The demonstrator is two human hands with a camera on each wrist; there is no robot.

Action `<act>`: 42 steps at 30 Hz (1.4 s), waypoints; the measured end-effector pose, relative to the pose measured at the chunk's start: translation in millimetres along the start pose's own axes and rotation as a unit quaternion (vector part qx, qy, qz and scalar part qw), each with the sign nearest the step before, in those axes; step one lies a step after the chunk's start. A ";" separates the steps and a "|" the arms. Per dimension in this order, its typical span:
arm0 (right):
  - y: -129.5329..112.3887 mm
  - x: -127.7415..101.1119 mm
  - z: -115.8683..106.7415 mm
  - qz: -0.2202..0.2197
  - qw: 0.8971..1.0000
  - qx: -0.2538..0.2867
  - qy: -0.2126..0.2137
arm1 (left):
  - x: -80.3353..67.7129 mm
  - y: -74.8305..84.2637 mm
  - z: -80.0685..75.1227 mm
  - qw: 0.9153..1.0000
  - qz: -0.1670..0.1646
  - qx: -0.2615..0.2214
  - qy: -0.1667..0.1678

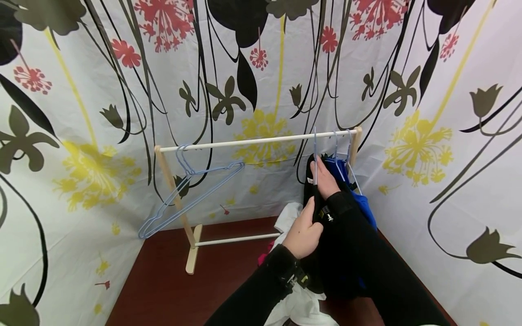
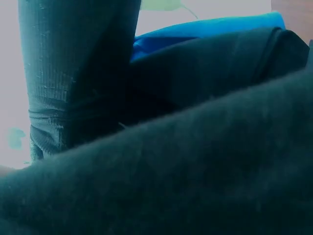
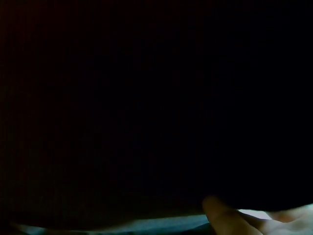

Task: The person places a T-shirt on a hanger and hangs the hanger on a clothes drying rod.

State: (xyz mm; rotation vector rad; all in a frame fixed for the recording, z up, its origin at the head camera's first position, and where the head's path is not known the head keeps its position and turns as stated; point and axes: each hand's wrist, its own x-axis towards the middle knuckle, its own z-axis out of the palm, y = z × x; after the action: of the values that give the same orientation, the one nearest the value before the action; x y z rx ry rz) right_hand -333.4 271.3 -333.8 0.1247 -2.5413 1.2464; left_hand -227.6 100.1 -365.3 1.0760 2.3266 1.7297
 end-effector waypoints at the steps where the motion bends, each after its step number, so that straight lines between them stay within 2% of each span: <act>1: 0.5 0.9 0.0 0.000 1.000 -0.003 0.000 | 0.9 -0.7 0.2 1.000 -0.002 0.001 0.000; 8: 1.4 5.6 0.3 0.005 1.000 -0.017 -0.008 | 7.1 -6.3 -1.0 1.000 -0.024 0.006 -0.004; 11: 3.0 5.2 2.7 0.002 0.999 -0.027 -0.017 | 8.5 -9.2 -1.3 1.000 -0.023 0.010 -0.005; 18: 18.9 -1.1 8.8 0.021 0.999 -0.027 -0.035 | 8.6 -22.0 4.2 0.999 -0.046 0.007 -0.021; 22: 25.3 -6.3 12.8 0.033 0.999 -0.019 -0.033 | 9.6 -30.7 7.2 0.998 -0.058 0.013 -0.018; 27: 30.8 -14.5 17.2 0.041 0.999 -0.016 -0.018 | 9.8 -37.8 5.4 0.998 -0.058 0.033 -0.005; 34: 26.2 -34.2 8.5 0.018 1.000 -0.008 -0.007 | -6.0 -41.6 -7.8 0.995 -0.088 0.041 -0.001; 42: 3.0 -60.2 -2.1 -0.028 1.000 0.010 -0.004 | -27.0 -46.3 -26.2 0.997 -0.076 0.034 -0.006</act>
State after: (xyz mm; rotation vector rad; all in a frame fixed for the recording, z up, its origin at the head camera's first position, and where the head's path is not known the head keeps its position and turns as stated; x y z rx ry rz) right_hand -276.4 271.4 -353.6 0.2035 -2.5159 1.2528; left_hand -241.3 57.4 -404.7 0.8903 2.4067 1.5972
